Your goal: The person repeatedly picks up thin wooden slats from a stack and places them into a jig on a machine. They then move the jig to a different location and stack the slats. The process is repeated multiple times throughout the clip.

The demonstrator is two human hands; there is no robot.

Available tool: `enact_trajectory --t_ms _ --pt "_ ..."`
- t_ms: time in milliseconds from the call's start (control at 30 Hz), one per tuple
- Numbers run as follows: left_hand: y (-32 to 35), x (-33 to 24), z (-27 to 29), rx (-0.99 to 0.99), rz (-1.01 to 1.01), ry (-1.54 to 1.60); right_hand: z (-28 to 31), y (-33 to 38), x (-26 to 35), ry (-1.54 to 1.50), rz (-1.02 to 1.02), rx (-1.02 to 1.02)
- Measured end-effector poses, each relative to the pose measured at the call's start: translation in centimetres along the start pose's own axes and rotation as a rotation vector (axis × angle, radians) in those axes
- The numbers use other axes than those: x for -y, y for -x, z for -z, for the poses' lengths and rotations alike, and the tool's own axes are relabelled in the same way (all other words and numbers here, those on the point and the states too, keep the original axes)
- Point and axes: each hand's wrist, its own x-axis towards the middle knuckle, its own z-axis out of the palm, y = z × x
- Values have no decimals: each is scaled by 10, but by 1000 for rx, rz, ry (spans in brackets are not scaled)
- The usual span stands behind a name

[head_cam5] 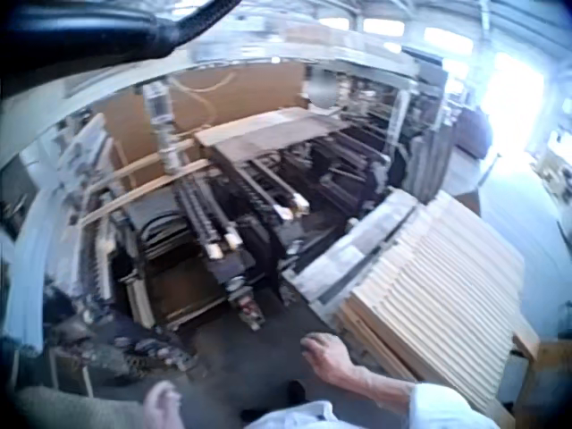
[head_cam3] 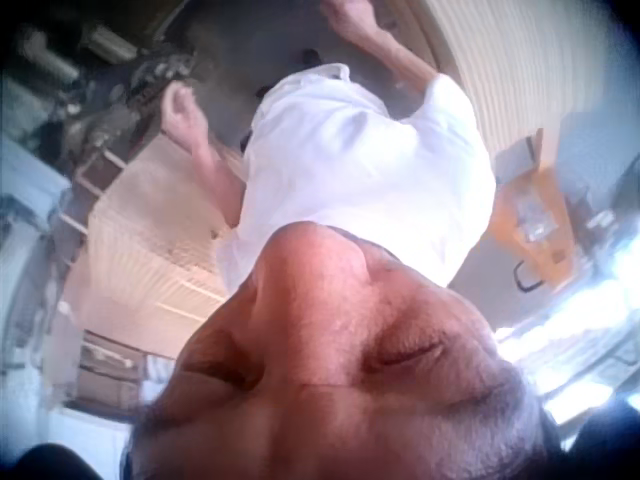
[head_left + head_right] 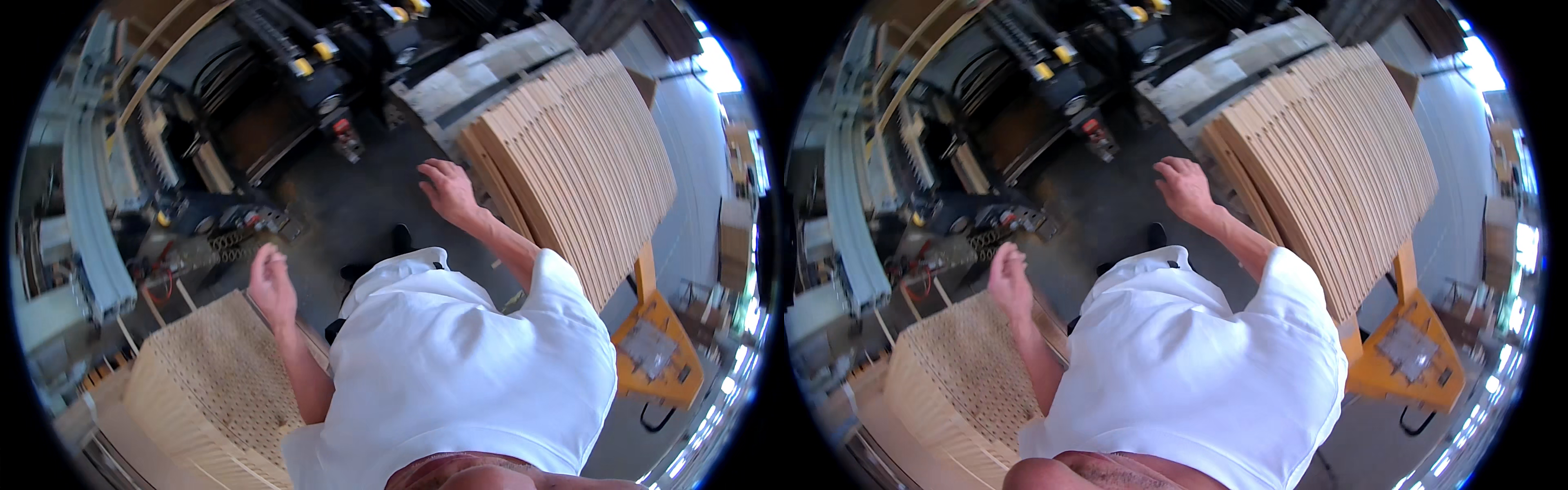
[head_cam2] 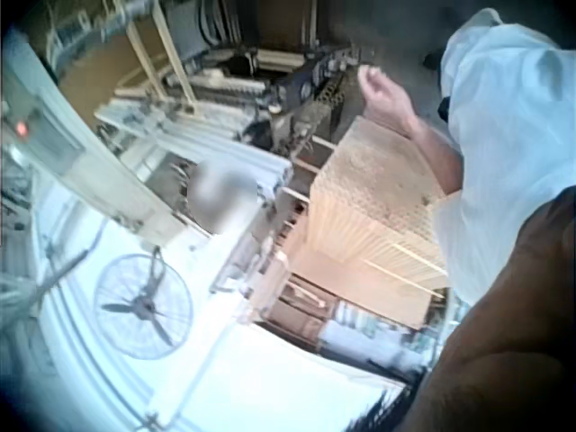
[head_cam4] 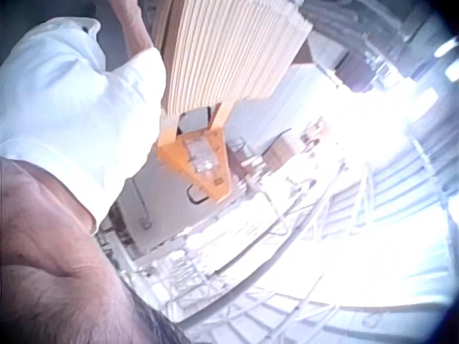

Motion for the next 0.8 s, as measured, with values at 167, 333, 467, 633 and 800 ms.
enact_trajectory --t_ms 167,333,467,633,800 --pt "-28 -4 -93 388 -41 -86 50 106 -63 247 -364 -85" --pt "-73 -1 -133 499 -187 -190 28 215 -111 408 -568 -64" --pt "-121 -8 -138 513 -248 -190 25 230 -115 311 -562 -198" --pt "-236 -13 -112 369 -376 -315 30 211 -84 343 -641 -145" --pt "-424 -2 -65 68 -673 -527 41 136 -20 276 -604 -195"
